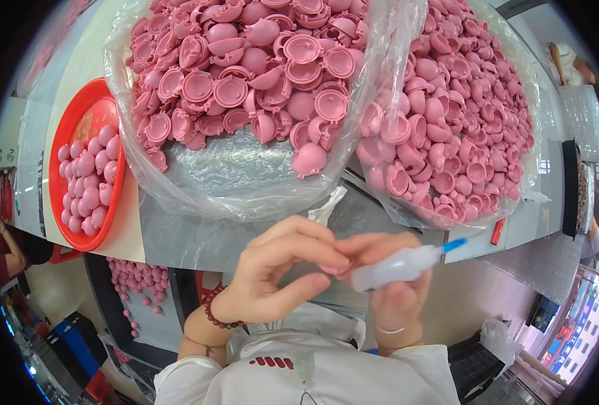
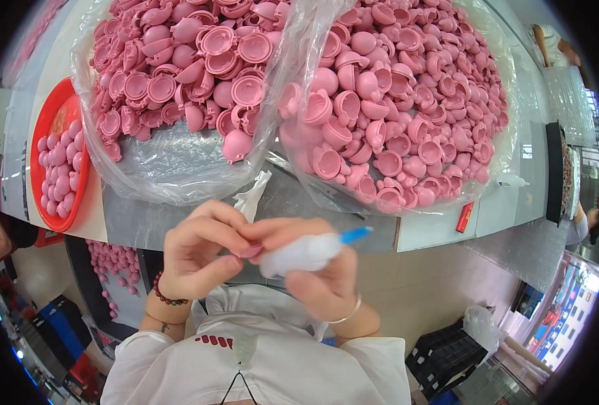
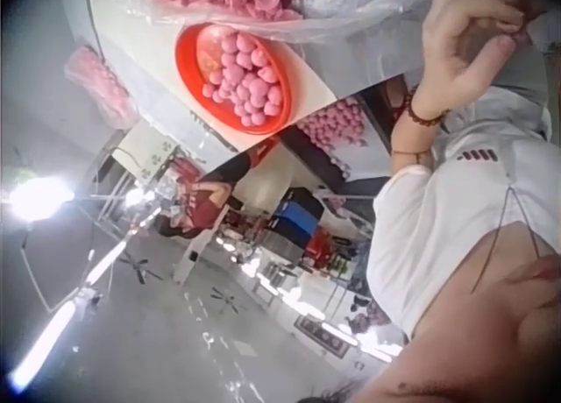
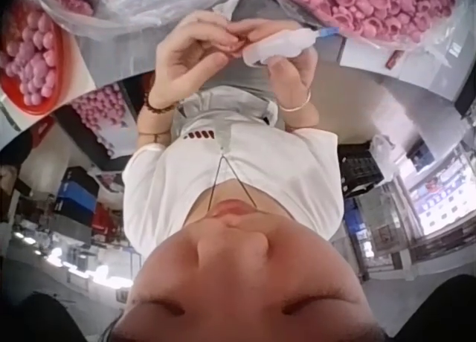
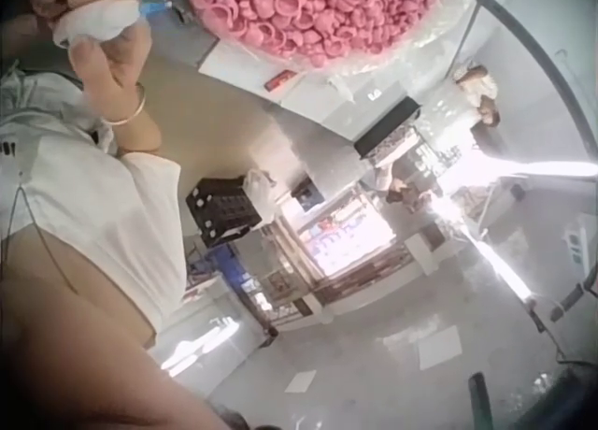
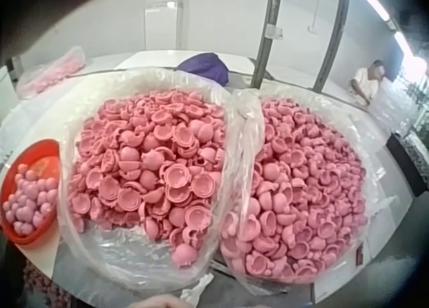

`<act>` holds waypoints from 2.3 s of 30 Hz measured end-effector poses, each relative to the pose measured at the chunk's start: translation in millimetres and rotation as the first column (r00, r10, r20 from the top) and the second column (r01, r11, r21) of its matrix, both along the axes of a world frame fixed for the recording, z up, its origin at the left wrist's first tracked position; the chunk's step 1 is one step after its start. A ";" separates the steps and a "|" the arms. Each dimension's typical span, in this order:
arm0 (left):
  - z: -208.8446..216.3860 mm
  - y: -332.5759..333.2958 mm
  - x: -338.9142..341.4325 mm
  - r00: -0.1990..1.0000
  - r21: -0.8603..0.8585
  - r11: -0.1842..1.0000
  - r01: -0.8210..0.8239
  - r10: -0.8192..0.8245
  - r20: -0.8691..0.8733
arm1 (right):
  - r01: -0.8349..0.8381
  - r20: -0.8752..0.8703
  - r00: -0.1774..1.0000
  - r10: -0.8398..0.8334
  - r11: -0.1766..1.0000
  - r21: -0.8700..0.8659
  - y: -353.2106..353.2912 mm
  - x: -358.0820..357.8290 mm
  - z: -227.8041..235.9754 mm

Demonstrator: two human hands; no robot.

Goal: Applying glue to pink plastic spherical shell halves and joining them together.

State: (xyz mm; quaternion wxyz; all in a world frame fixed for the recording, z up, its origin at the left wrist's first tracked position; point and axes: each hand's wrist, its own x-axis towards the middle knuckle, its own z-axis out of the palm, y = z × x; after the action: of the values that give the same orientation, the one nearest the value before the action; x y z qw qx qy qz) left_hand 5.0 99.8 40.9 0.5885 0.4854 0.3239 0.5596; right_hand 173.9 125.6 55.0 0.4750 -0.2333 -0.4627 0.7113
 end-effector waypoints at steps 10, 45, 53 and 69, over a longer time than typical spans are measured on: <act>2.7 -3.3 11.1 0.929 -0.231 0.972 -0.046 0.126 0.347 | -0.034 -0.092 0.995 0.032 0.999 -0.023 -0.8 -8.6 -7.9; 2.1 6.5 4.7 0.937 -0.244 0.967 0.076 0.014 0.349 | 0.224 0.137 0.863 -0.487 0.612 0.758 17.4 2.5 11.0; 2.0 5.7 4.7 0.934 -0.257 0.964 0.069 0.028 0.356 | 0.201 0.175 0.853 -0.492 0.619 0.759 17.9 0.9 10.6; 0.2 5.5 2.9 0.940 -0.240 0.967 0.078 0.009 0.342 | 0.168 0.216 0.853 -0.475 0.642 0.748 17.6 4.9 8.1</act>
State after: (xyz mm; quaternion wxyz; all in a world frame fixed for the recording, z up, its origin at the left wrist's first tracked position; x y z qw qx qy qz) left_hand 7.8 105.2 41.1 0.7020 0.3088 0.2766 0.5791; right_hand 178.7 143.3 63.1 0.5452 -0.2521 -0.7335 0.3182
